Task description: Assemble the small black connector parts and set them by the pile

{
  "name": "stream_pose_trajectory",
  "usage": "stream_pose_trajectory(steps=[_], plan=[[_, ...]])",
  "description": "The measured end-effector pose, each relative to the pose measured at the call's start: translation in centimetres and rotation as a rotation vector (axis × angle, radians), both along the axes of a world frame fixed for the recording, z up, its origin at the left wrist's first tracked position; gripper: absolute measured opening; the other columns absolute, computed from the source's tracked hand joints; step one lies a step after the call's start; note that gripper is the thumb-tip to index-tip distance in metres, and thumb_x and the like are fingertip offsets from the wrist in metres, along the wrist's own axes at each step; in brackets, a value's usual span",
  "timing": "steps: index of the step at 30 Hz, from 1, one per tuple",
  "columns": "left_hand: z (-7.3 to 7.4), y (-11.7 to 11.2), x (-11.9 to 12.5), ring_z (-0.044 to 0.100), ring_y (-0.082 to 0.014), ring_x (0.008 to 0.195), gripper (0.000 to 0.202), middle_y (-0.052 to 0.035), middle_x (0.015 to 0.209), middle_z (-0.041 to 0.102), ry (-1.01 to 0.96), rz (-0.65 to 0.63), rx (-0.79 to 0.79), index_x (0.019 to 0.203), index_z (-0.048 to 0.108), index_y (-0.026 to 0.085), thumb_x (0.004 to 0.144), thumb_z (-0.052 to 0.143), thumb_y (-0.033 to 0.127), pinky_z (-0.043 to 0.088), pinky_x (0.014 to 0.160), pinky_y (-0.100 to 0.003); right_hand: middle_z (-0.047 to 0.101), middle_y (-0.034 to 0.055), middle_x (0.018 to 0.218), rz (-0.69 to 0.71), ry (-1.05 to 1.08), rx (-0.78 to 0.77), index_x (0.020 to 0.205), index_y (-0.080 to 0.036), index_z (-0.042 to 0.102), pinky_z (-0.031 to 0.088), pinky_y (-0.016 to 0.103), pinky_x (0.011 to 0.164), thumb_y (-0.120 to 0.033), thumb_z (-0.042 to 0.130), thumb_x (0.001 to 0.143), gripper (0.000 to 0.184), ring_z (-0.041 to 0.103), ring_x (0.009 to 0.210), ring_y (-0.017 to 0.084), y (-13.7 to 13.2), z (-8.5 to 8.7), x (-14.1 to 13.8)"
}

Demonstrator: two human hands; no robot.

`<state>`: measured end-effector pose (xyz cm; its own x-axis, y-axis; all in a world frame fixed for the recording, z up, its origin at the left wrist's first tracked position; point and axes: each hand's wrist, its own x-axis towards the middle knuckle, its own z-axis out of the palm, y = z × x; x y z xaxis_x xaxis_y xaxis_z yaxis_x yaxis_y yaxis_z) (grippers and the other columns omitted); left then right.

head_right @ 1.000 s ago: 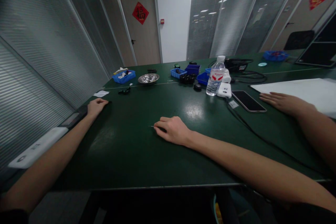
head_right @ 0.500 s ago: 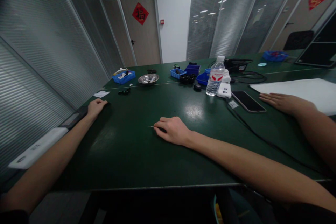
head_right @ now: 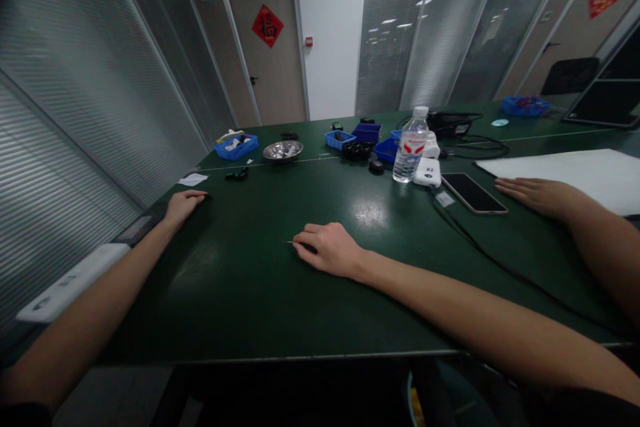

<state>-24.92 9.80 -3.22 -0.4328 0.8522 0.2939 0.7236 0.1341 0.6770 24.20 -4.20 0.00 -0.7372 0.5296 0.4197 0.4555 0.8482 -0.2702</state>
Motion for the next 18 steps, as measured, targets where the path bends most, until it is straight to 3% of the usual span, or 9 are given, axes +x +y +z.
stream_pose_trajectory(steps=[7,12,18], plan=[[-0.3,0.1,0.5,0.072,-0.0263,0.097,0.031,-0.0084,0.105,0.078,0.128,-0.123,0.022,0.108,0.079,0.022,0.079,0.067,0.024,0.053,0.092,-0.035,0.069,0.0047,0.092,-0.011,-0.011,0.018,0.114,-0.018,0.073,0.042,0.024,0.063,-0.033,0.048,0.105,0.031,0.062,0.072,0.012,0.0,0.1,0.0],[-0.3,0.1,1.1,0.069,-0.0254,0.101,0.046,-0.0110,0.118,0.072,0.216,-0.186,0.045,0.123,0.073,0.019,0.078,0.066,0.019,0.052,0.097,-0.035,0.069,0.0050,0.092,0.003,-0.015,0.010,0.114,-0.017,0.072,0.043,0.024,0.063,-0.034,0.047,0.105,0.032,0.061,0.071,0.012,0.0,0.2,0.0],[0.1,-0.4,1.7,0.066,-0.0271,0.093,0.029,-0.0110,0.108,0.070,0.296,-0.222,0.042,0.104,0.079,0.020,0.078,0.065,0.021,0.051,0.095,-0.037,0.070,0.0052,0.094,0.009,-0.013,-0.006,0.115,-0.017,0.072,0.044,0.024,0.064,-0.034,0.046,0.105,0.032,0.062,0.072,0.012,0.0,0.2,0.0]])
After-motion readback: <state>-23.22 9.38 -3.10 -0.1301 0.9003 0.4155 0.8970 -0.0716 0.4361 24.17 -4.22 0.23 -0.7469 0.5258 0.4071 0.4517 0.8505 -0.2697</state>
